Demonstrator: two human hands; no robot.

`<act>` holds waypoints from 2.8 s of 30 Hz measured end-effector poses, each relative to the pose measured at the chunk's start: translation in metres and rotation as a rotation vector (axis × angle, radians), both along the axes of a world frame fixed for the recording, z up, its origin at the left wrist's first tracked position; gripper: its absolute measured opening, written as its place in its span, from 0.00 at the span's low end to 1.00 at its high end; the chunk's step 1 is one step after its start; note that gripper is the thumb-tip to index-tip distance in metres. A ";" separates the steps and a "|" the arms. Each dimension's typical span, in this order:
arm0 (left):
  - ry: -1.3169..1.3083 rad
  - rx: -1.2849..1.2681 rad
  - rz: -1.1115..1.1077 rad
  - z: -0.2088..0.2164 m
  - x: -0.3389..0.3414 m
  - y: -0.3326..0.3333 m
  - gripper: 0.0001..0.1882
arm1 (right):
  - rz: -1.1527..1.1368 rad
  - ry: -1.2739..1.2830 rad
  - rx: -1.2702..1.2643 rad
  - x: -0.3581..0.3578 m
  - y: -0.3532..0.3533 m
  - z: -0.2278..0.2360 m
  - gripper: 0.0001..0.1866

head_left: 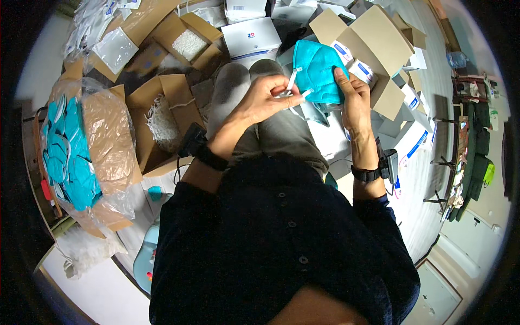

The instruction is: The person is unpacking teal-colored medical face masks from white plastic envelopes and organizing them in a cluttered room.

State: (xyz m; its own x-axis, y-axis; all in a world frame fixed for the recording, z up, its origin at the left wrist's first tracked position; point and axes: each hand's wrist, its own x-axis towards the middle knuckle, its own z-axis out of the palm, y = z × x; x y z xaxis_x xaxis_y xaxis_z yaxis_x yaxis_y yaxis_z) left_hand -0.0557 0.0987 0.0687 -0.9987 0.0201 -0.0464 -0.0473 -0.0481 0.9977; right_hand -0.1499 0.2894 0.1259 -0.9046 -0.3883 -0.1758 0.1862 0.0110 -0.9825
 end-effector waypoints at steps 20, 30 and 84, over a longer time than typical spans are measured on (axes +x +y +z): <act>-0.013 1.013 0.626 0.030 0.049 -0.058 0.09 | 0.041 0.069 0.223 -0.019 0.029 -0.040 0.15; -0.465 0.688 0.177 -0.007 0.044 -0.054 0.18 | -0.305 -0.007 0.233 -0.031 0.038 -0.055 0.13; -0.360 1.030 0.938 -0.088 -0.007 -0.253 0.36 | 0.693 0.192 0.111 0.065 -0.065 -0.031 0.12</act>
State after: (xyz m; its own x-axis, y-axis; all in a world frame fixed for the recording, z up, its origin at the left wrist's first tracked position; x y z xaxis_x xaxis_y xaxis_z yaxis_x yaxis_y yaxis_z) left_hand -0.0628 -0.1542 -0.0193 -0.5990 -0.4471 -0.6644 0.1685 -0.8814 0.4412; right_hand -0.0847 0.2241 0.0947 -0.4759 -0.8726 -0.1105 -0.0755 0.1657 -0.9833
